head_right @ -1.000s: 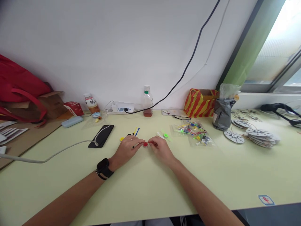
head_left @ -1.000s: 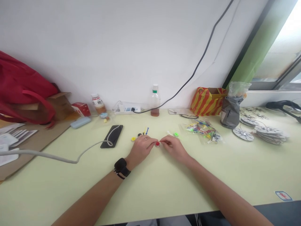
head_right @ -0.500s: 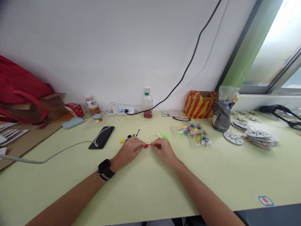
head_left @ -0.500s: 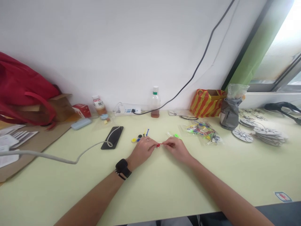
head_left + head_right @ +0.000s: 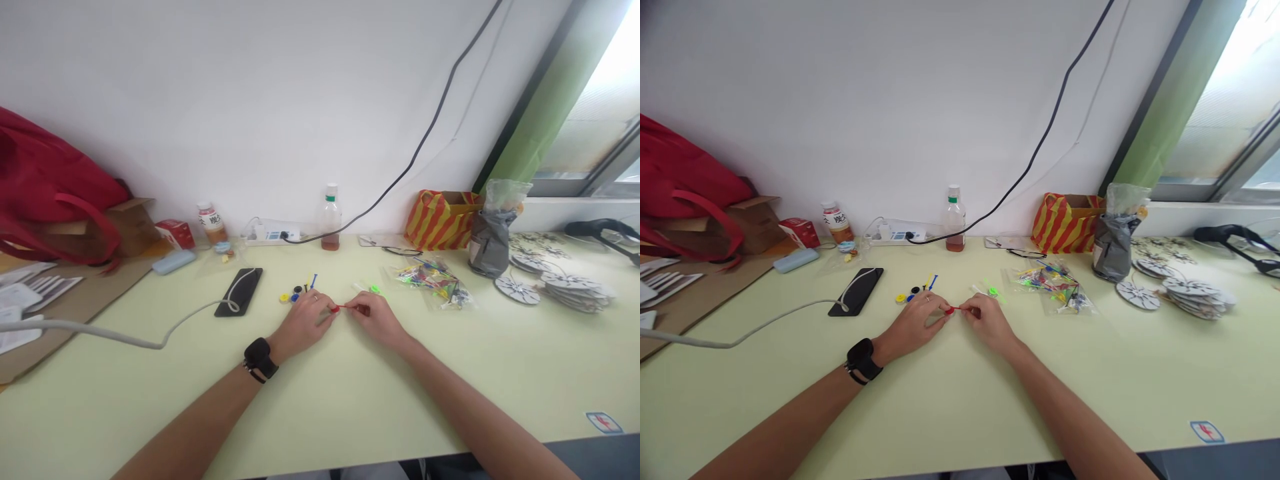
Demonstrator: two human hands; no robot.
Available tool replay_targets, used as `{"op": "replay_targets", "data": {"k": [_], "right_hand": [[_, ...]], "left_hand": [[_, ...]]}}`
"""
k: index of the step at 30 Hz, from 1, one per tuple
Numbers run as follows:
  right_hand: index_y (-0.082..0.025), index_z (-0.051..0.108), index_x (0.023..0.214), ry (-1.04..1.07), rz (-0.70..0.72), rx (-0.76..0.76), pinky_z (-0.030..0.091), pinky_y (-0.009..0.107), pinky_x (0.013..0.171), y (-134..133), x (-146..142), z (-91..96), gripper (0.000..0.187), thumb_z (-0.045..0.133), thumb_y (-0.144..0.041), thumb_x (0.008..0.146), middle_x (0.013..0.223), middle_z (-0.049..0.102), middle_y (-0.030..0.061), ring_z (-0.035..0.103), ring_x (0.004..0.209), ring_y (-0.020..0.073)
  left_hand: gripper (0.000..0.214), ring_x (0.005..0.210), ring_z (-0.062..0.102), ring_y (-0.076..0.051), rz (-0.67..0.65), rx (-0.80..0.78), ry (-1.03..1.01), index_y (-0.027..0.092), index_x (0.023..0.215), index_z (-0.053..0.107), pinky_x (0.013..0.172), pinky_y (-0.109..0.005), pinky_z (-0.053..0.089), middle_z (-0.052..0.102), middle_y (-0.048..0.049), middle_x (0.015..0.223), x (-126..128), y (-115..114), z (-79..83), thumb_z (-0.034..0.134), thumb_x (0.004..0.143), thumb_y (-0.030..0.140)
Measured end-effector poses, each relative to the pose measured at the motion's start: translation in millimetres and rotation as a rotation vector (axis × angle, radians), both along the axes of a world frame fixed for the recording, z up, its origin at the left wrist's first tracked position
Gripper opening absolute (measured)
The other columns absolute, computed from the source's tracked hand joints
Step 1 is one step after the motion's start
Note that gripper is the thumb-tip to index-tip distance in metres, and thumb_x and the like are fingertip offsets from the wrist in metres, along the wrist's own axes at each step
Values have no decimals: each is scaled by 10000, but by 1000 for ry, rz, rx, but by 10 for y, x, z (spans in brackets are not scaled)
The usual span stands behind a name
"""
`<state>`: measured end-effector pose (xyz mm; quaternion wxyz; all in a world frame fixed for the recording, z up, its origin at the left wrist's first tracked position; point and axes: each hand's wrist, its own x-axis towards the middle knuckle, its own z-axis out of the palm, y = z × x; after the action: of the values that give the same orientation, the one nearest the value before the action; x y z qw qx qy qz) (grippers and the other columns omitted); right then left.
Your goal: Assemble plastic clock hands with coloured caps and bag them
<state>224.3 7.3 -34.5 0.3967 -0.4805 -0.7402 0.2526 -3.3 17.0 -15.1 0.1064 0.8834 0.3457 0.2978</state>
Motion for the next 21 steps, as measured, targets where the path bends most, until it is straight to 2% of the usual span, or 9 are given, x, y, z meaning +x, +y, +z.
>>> {"op": "replay_targets", "data": {"k": [8, 13, 19, 21], "right_hand": [[-206, 790, 910, 11, -36, -13, 467, 308, 637, 14, -2, 0, 175, 617, -226, 890, 809, 699, 57, 593, 707, 189], [-203, 796, 905, -3, 14, -44, 451, 307, 627, -2, 10, 30, 185, 613, -233, 899, 814, 706, 58, 575, 692, 183], [-203, 791, 884, -6, 5, -19, 439, 299, 622, 17, 6, -2, 168, 626, -231, 899, 802, 678, 51, 568, 680, 175], [-204, 789, 908, -12, 23, -27, 434, 295, 617, 19, 9, -15, 166, 626, -230, 904, 801, 672, 43, 562, 669, 168]], "left_hand": [[81, 1082, 619, -246, -5, -23, -6, 246, 1058, 637, 980, -451, 505, 716, -40, 1059, 1, -2, -8, 601, 987, 229], [77, 1090, 616, -249, 0, -34, 5, 244, 1055, 639, 979, -450, 504, 707, -47, 1064, -2, -6, -5, 601, 989, 239], [196, 1080, 622, -250, -1, -33, -2, 258, 1182, 638, 981, -452, 503, 710, -49, 1086, -10, 0, 10, 606, 988, 249], [186, 1072, 625, -251, -17, -19, -2, 258, 1171, 648, 977, -453, 501, 721, -46, 1083, -8, 3, 18, 597, 992, 245]]}}
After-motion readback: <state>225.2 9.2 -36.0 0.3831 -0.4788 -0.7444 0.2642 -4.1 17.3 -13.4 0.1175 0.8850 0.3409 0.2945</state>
